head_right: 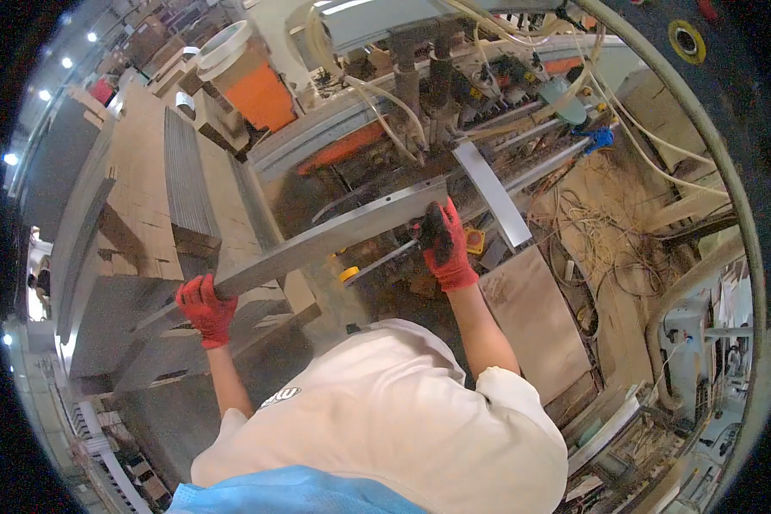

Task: The person feeds long, thin wooden planks into a machine one by one. They retrieve the processed planks from the output side and stack them on a nearby pile. The person repeats this cycle of feeding and stacking throughout the clip.

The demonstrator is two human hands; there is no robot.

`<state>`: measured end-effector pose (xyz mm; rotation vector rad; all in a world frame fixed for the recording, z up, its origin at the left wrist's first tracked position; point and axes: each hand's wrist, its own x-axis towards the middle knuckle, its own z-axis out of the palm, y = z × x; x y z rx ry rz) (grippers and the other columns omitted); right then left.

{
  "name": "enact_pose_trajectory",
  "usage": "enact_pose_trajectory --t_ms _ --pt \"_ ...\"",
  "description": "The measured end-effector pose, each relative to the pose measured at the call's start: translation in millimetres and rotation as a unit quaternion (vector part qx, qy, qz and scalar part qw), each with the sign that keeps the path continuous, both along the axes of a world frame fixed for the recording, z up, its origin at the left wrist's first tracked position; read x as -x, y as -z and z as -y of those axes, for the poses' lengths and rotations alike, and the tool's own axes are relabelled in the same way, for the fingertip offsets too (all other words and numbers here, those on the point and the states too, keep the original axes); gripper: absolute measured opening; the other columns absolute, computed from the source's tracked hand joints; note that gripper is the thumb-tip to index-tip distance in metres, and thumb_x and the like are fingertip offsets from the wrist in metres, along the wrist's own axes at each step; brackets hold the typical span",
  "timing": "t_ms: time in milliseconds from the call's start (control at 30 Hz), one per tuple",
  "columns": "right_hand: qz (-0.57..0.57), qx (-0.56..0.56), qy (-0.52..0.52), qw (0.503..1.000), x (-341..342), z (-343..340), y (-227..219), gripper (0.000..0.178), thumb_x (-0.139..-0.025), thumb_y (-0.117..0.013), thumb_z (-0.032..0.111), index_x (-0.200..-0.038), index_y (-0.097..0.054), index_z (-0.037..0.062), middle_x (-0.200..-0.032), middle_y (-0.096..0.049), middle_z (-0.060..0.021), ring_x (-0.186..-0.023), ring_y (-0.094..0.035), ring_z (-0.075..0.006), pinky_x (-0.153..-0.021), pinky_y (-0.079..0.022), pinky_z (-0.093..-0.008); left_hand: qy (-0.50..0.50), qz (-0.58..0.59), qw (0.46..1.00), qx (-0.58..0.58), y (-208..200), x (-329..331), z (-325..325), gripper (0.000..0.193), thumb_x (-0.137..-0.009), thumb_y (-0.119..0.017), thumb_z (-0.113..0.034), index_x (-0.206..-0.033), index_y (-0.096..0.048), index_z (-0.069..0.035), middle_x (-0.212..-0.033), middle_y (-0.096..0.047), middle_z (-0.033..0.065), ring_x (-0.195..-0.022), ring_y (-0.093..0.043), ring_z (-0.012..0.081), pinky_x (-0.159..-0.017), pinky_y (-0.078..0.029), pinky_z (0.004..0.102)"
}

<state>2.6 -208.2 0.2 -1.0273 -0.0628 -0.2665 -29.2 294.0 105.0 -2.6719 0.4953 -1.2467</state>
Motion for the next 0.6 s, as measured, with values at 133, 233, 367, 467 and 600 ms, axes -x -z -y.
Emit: enact_pose_trajectory --t_ms 133,233,367,467,600 --pt "-0.108 -0.146 0.047 0.982 15 -3 -9 0.025 -0.102 -0.066 0.016 -0.124 -0.059 0.0074 -0.107 -0.057 -0.0042 -0.087 -0.064 -0.0208 -0.081 -0.054 -0.0325 0.008 -0.034 0.998 0.045 25 4 13 0.064 -0.058 -0.089 -0.026 -0.116 -0.065 -0.014 -0.113 -0.064 0.0103 -0.109 -0.062 0.0316 -0.096 -0.047 0.0536" --pt "0.018 0.205 0.092 0.974 23 13 -24 0.024 -0.109 -0.059 0.026 -0.124 -0.061 0.0076 -0.104 -0.065 -0.0047 -0.095 -0.066 -0.0188 -0.082 -0.054 -0.0341 0.029 -0.058 0.993 0.103 10 11 41 0.063 -0.056 -0.088 -0.022 -0.115 -0.065 -0.014 -0.105 -0.065 0.0080 -0.100 -0.064 0.0311 -0.091 -0.047 0.0490" --pt "0.025 -0.023 -0.114 0.993 18 -11 -68 0.034 -0.108 -0.059 0.031 -0.129 -0.061 0.0044 -0.124 -0.069 -0.0095 -0.106 -0.067 -0.0216 -0.089 -0.056 -0.0359 0.031 -0.099 0.958 0.268 5 20 49 0.067 -0.068 -0.088 -0.023 -0.129 -0.063 -0.011 -0.115 -0.066 0.0121 -0.109 -0.064 0.0350 -0.098 -0.049 0.0491" --pt "0.092 0.199 -0.225 0.950 9 -48 -83 0.042 -0.100 -0.068 0.020 -0.137 -0.060 0.0028 -0.132 -0.067 -0.0103 -0.122 -0.065 -0.0225 -0.101 -0.054 -0.0369 0.032 -0.050 0.882 0.468 -12 31 61 0.060 -0.076 -0.082 -0.017 -0.132 -0.062 -0.008 -0.103 -0.067 0.0081 -0.089 -0.063 0.0276 -0.084 -0.052 0.0408" --pt "0.217 0.354 -0.255 0.873 38 -146 -112 0.076 -0.082 -0.088 0.027 -0.146 -0.054 0.0042 -0.140 -0.062 -0.0151 -0.129 -0.060 -0.0309 -0.108 -0.049 -0.0426 0.342 -0.040 0.506 0.791 -64 54 75 0.069 -0.096 -0.070 -0.024 -0.157 -0.042 -0.006 -0.108 -0.067 0.0090 -0.089 -0.063 0.0252 -0.080 -0.053 0.0431"
